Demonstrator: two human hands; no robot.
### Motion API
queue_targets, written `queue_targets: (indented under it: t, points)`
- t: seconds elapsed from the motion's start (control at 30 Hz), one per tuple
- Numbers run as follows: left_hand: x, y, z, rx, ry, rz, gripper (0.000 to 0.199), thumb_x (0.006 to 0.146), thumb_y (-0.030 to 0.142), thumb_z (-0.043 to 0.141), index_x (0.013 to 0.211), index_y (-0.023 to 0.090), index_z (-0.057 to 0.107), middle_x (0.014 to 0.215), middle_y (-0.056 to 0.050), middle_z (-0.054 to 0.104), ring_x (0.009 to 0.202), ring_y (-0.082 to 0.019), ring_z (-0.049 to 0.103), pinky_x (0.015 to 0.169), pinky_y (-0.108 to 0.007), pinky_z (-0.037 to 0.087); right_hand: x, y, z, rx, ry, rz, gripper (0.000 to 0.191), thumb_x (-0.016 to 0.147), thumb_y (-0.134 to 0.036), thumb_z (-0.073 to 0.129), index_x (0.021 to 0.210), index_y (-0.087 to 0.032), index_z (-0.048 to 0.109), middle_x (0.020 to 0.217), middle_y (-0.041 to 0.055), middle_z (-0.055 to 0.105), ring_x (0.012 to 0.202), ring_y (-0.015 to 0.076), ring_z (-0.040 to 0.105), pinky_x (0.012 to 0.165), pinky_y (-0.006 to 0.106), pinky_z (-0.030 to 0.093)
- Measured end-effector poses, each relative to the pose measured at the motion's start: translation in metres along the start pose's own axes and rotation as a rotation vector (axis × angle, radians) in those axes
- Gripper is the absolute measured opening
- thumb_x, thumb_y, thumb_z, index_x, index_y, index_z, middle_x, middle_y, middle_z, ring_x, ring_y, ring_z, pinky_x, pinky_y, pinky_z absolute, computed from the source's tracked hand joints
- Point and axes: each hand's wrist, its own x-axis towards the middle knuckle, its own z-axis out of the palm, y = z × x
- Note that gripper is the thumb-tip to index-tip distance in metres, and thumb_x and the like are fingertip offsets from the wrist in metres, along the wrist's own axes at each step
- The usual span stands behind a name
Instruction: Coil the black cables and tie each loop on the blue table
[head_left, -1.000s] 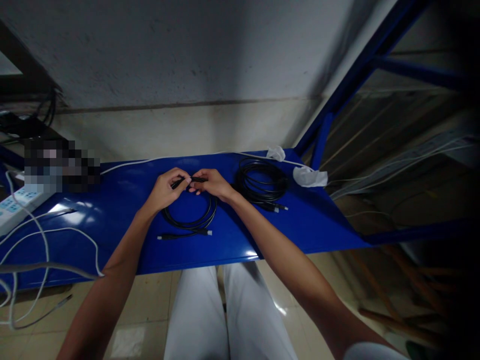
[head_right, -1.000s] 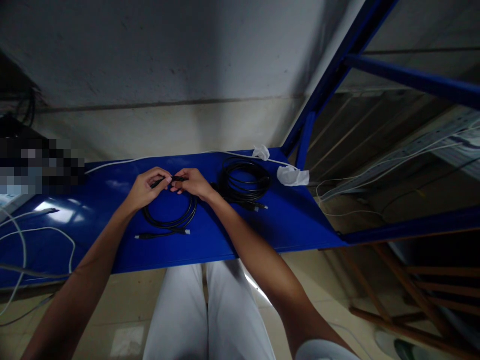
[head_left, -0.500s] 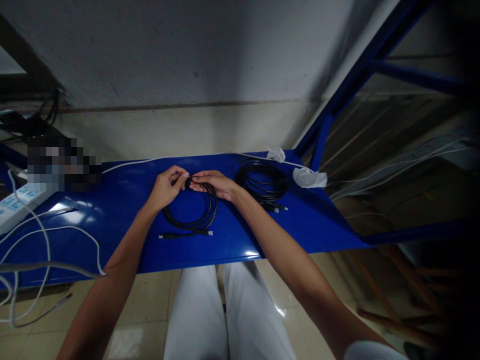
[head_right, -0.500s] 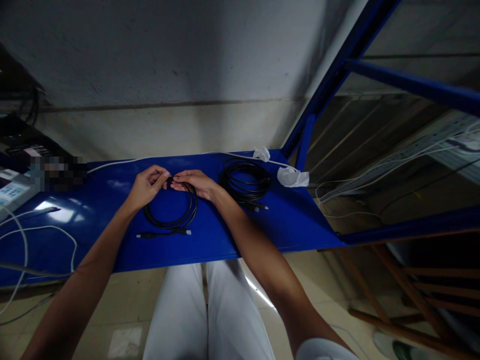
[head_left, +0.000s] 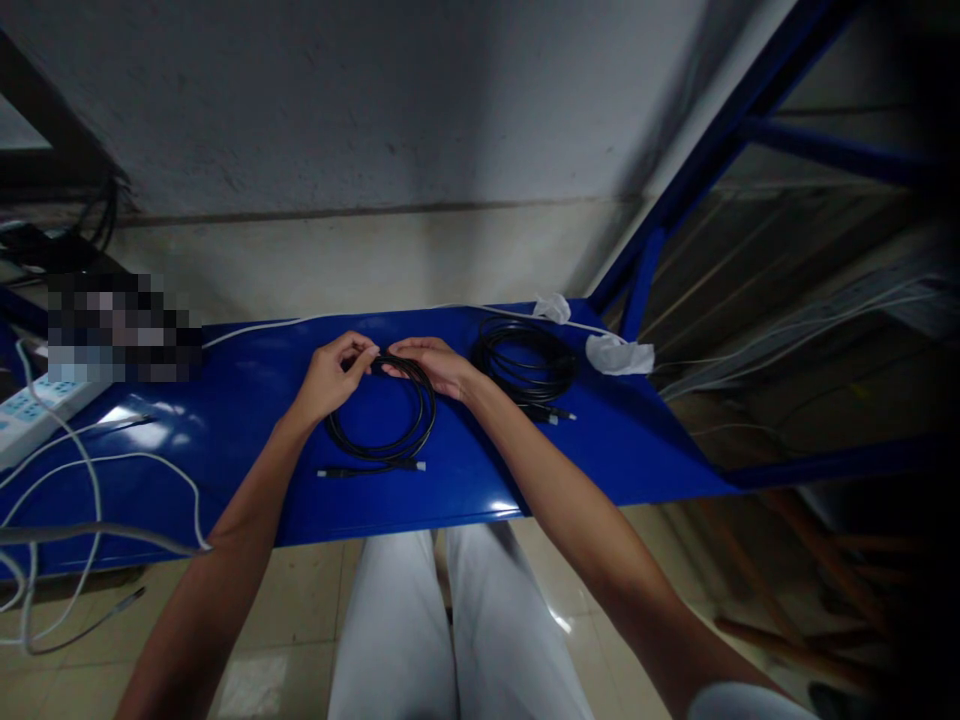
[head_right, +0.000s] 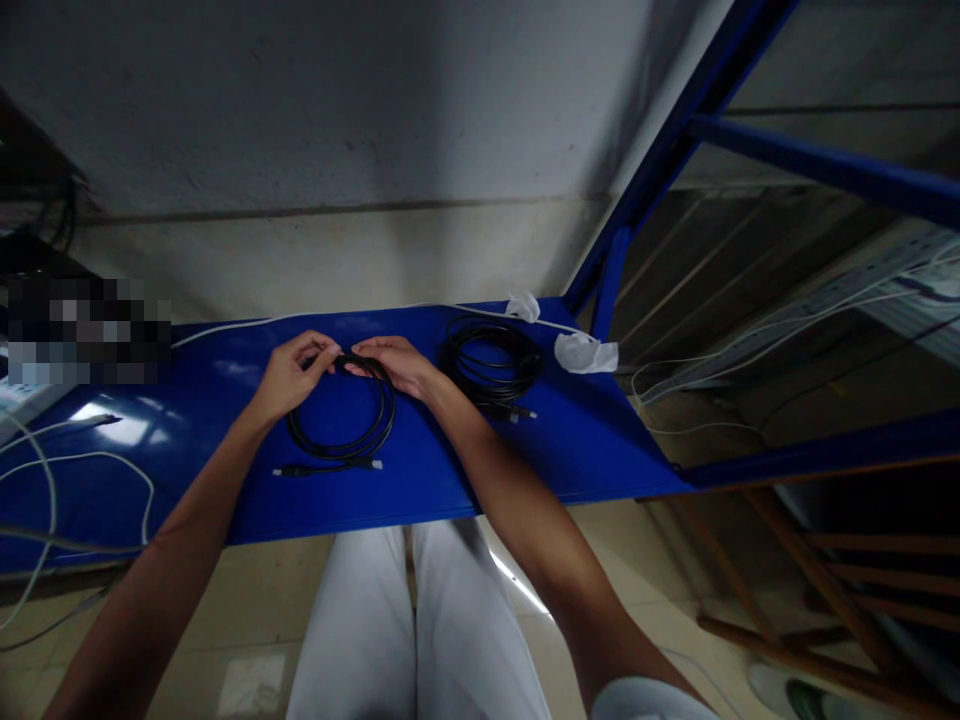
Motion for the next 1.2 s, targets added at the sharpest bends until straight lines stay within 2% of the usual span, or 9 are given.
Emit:
queue_targets:
  t: [0.23, 0.43, 0.6, 0.97, 1.2]
  points:
    - [0.0, -0.002, 0.0, 0.164, -0.025, 0.035, 0.024, 0.101, 0.044, 0.071, 0.097, 0.02, 0.075, 0.089, -0.004, 0.076, 0.08, -0.019, 0.071, 0.078, -0.032, 0.053, 0.002, 0.006, 0.0, -0.21, 0.025, -0.144, 0.008, 0.086, -0.007, 0.077, 0.086, -0.014, 0.074, 0.079, 0.0039, 0.079, 0.076, 0.0142, 0.077, 0.081, 0.024, 0.063]
    - [0.0, 0.0, 0.001, 0.26, -0.057, 0.092, 0.022, 0.101, 0.042, 0.072, 0.095, 0.021, 0.076, 0.092, -0.004, 0.077, 0.082, -0.019, 0.068, 0.079, -0.033, 0.051, 0.004, 0.01, -0.005, -0.427, 0.089, -0.301, 0.016, 0.081, -0.016, 0.082, 0.095, -0.016, 0.073, 0.082, 0.001, 0.076, 0.076, 0.0129, 0.07, 0.075, 0.025, 0.056]
    - [0.0, -0.002, 0.001, 0.264, -0.063, 0.097, 0.024, 0.101, 0.044, 0.071, 0.096, 0.022, 0.076, 0.094, -0.005, 0.078, 0.082, -0.019, 0.068, 0.079, -0.032, 0.051, 0.006, 0.013, -0.008, -0.512, 0.059, -0.417, 0.021, 0.082, -0.028, 0.084, 0.095, -0.017, 0.073, 0.085, 0.0014, 0.075, 0.078, 0.0138, 0.068, 0.076, 0.027, 0.055]
    - [0.0, -0.005, 0.001, 0.22, -0.086, -0.002, 0.025, 0.1, 0.048, 0.072, 0.099, 0.023, 0.077, 0.095, -0.005, 0.08, 0.084, -0.021, 0.071, 0.081, -0.034, 0.053, 0.01, 0.016, -0.009, -0.558, 0.07, -0.504, 0.029, 0.081, -0.041, 0.087, 0.092, -0.018, 0.072, 0.084, 0.0019, 0.073, 0.076, 0.0147, 0.066, 0.074, 0.028, 0.052]
    - [-0.001, -0.01, 0.002, 0.23, -0.081, -0.005, 0.027, 0.1, 0.05, 0.072, 0.099, 0.023, 0.076, 0.096, -0.005, 0.08, 0.084, -0.021, 0.07, 0.082, -0.035, 0.053, 0.012, 0.02, -0.008, -0.581, 0.173, -0.518, 0.04, 0.075, -0.051, 0.093, 0.088, -0.019, 0.073, 0.088, 0.0047, 0.078, 0.081, 0.0172, 0.07, 0.079, 0.03, 0.057]
